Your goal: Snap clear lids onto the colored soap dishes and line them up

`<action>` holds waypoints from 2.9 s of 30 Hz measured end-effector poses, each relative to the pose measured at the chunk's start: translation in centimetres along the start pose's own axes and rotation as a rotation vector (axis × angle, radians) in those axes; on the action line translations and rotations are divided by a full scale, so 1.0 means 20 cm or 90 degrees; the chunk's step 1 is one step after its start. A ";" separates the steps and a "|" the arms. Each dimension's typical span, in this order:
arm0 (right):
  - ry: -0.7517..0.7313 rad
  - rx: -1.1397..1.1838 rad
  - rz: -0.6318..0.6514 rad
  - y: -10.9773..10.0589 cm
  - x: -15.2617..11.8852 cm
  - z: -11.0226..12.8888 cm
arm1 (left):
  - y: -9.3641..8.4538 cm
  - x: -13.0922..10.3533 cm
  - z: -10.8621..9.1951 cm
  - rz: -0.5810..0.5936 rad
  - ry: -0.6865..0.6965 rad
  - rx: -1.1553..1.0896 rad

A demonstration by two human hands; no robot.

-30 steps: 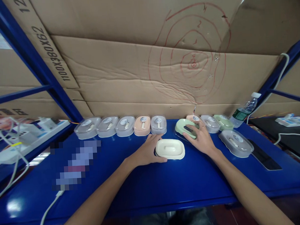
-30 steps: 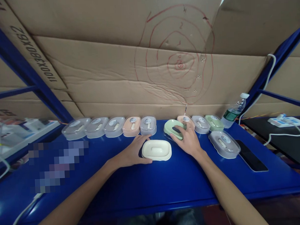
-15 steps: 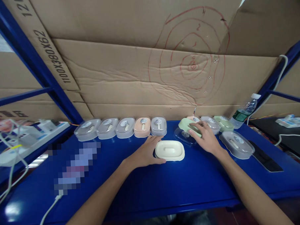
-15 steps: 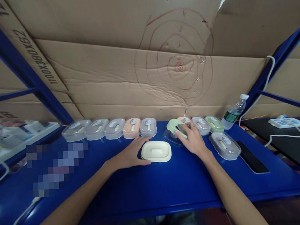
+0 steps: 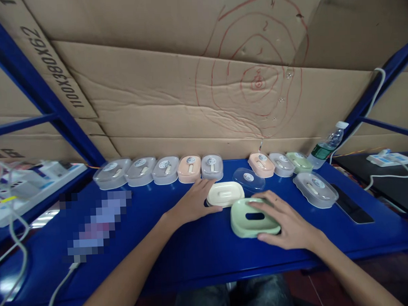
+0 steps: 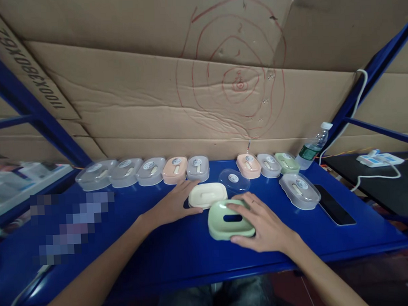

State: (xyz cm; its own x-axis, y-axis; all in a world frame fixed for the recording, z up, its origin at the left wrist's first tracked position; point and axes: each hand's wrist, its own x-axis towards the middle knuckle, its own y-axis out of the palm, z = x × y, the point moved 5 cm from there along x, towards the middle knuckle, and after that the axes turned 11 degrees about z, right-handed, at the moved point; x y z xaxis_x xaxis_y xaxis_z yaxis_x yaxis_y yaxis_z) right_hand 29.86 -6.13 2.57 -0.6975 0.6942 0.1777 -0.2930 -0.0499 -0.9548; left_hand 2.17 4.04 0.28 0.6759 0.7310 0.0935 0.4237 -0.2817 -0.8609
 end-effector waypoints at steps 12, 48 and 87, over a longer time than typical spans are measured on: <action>-0.136 0.038 -0.009 0.03 0.15 0.12 | -0.01 -0.02 0.01 0.010 0.006 -0.001; 0.111 -0.047 -0.124 -0.01 0.21 -0.48 | -0.02 -0.01 -0.01 0.025 0.009 0.011; 0.123 0.010 -0.128 -0.03 0.20 -0.49 | -0.02 -0.01 -0.03 0.044 0.011 0.039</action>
State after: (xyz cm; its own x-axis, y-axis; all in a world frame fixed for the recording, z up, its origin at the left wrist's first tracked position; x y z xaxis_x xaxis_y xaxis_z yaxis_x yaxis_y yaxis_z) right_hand 33.61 3.64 1.51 -0.4866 0.8157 0.3128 -0.4245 0.0922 -0.9007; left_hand 2.30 3.66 0.83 0.7128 0.7002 0.0406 0.3386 -0.2927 -0.8942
